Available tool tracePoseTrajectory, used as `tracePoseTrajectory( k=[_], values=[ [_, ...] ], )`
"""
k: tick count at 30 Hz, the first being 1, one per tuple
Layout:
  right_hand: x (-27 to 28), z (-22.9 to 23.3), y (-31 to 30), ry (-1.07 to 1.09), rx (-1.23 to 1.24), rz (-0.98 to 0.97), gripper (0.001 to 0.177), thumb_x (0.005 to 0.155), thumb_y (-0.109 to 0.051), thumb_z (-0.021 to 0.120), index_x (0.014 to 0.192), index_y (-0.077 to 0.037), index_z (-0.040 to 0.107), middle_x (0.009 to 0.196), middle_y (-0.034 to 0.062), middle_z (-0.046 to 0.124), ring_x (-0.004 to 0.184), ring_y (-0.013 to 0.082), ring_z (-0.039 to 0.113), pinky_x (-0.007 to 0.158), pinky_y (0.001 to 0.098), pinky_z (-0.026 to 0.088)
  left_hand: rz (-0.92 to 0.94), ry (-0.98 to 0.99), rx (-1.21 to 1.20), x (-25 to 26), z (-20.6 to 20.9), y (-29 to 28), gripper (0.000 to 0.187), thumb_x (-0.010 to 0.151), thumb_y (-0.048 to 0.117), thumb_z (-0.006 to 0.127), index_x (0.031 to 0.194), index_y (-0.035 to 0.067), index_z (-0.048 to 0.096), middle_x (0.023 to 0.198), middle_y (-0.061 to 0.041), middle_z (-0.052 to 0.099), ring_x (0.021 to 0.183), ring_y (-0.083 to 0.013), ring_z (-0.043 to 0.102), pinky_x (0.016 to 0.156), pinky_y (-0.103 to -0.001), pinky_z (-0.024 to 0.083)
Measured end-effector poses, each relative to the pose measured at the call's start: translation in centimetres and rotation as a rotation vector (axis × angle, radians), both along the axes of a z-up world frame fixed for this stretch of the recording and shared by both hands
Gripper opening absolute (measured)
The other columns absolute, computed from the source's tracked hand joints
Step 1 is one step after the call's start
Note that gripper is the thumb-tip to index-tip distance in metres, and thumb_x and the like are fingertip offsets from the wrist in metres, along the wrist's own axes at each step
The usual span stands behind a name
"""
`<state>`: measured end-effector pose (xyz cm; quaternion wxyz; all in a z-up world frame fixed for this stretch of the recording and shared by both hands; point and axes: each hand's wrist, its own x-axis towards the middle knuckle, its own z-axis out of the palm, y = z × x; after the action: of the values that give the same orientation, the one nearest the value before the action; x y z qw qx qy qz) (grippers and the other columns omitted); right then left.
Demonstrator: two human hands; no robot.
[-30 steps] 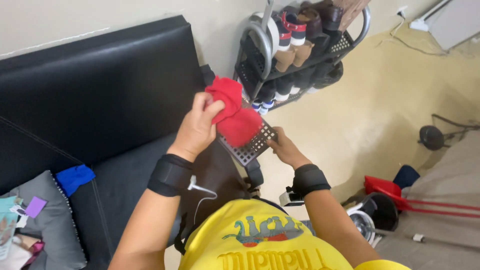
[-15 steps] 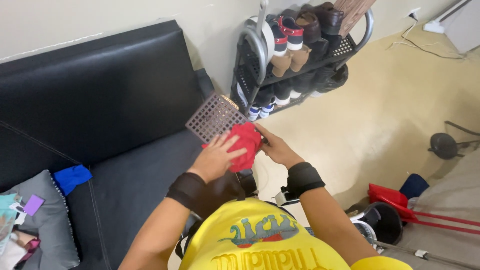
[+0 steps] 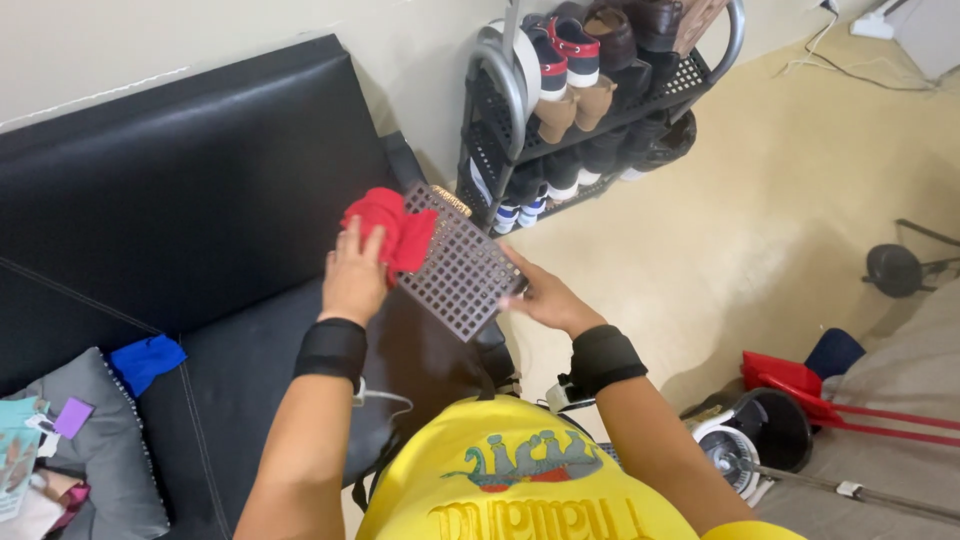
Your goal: The person cleans a white dustpan and a black trash bin using a brush, then wipes a brown plastic basket and a black electronic device with a red cloth. Finally, the person folds a white cloth on a black sofa.
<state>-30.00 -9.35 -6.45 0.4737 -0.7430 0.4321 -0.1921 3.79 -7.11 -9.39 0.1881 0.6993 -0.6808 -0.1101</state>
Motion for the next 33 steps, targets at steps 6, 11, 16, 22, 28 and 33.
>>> tracePoseTrajectory(
  k=[6, 11, 16, 22, 28, 33],
  values=[
    [1.7, 2.8, 0.6, 0.253, 0.169, -0.147, 0.126, 0.064, -0.015, 0.088, 0.17, -0.023, 0.02, 0.139, 0.018, 0.061, 0.104, 0.0295, 0.067, 0.091, 0.0376, 0.056, -0.492, -0.115, -0.107, -6.0, 3.9, 2.6, 0.061, 0.08, 0.006, 0.069, 0.136, 0.029, 0.061, 0.158, -0.014, 0.044, 0.146, -0.0406, 0.043, 0.121, -0.053, 0.038],
    [1.2, 0.5, -0.9, 0.06, 0.013, -0.027, 0.125, 0.061, -0.012, 0.094, 0.162, -0.011, 0.021, 0.14, 0.0199, 0.055, 0.126, 0.0274, 0.058, 0.103, 0.036, 0.05, -0.743, -0.18, -0.048, -7.9, 6.7, 2.4, 0.063, 0.079, 0.011, 0.071, 0.137, 0.033, 0.059, 0.156, -0.013, 0.041, 0.146, -0.0383, 0.036, 0.118, -0.06, 0.027],
    [0.4, -0.4, -2.4, -0.066, 0.124, 0.048, 0.11, 0.058, -0.01, 0.095, 0.151, -0.003, 0.036, 0.138, 0.0178, 0.059, 0.128, 0.028, 0.058, 0.107, 0.0382, 0.047, -0.598, -0.346, 0.072, -6.5, 5.2, 0.1, 0.063, 0.086, 0.023, 0.07, 0.145, 0.029, 0.051, 0.163, -0.011, 0.035, 0.147, -0.0335, 0.033, 0.119, -0.061, 0.024],
    [1.8, 1.3, -5.0, 0.083, 0.132, 0.094, 0.095, 0.069, -0.018, 0.094, 0.147, -0.005, 0.041, 0.13, 0.015, 0.067, 0.121, 0.0262, 0.065, 0.102, 0.0382, 0.051, 0.061, -0.128, 0.013, -4.3, 1.9, 1.0, 0.057, 0.089, 0.029, 0.067, 0.144, 0.023, 0.052, 0.16, -0.015, 0.038, 0.144, -0.0398, 0.038, 0.114, -0.061, 0.03],
    [2.9, 1.6, -7.4, 0.153, 0.029, 0.217, 0.101, 0.067, -0.015, 0.093, 0.15, -0.01, 0.037, 0.132, 0.0124, 0.067, 0.116, 0.0245, 0.068, 0.094, 0.0368, 0.056, 0.072, -0.069, -0.021, -8.3, 2.8, 6.3, 0.028, 0.089, 0.016, 0.07, 0.117, 0.016, 0.068, 0.149, -0.019, 0.053, 0.143, -0.0368, 0.049, 0.122, -0.046, 0.039],
    [2.4, 0.6, -9.5, 0.08, 0.077, 0.255, 0.108, 0.068, -0.01, 0.087, 0.159, -0.011, 0.029, 0.14, 0.0114, 0.064, 0.125, 0.023, 0.064, 0.094, 0.0383, 0.057, -0.14, 0.166, -0.237, -11.4, 5.6, 8.8, 0.032, 0.071, 0.016, 0.073, 0.102, 0.012, 0.07, 0.135, -0.021, 0.058, 0.125, -0.0431, 0.054, 0.103, -0.05, 0.043]
  ],
)
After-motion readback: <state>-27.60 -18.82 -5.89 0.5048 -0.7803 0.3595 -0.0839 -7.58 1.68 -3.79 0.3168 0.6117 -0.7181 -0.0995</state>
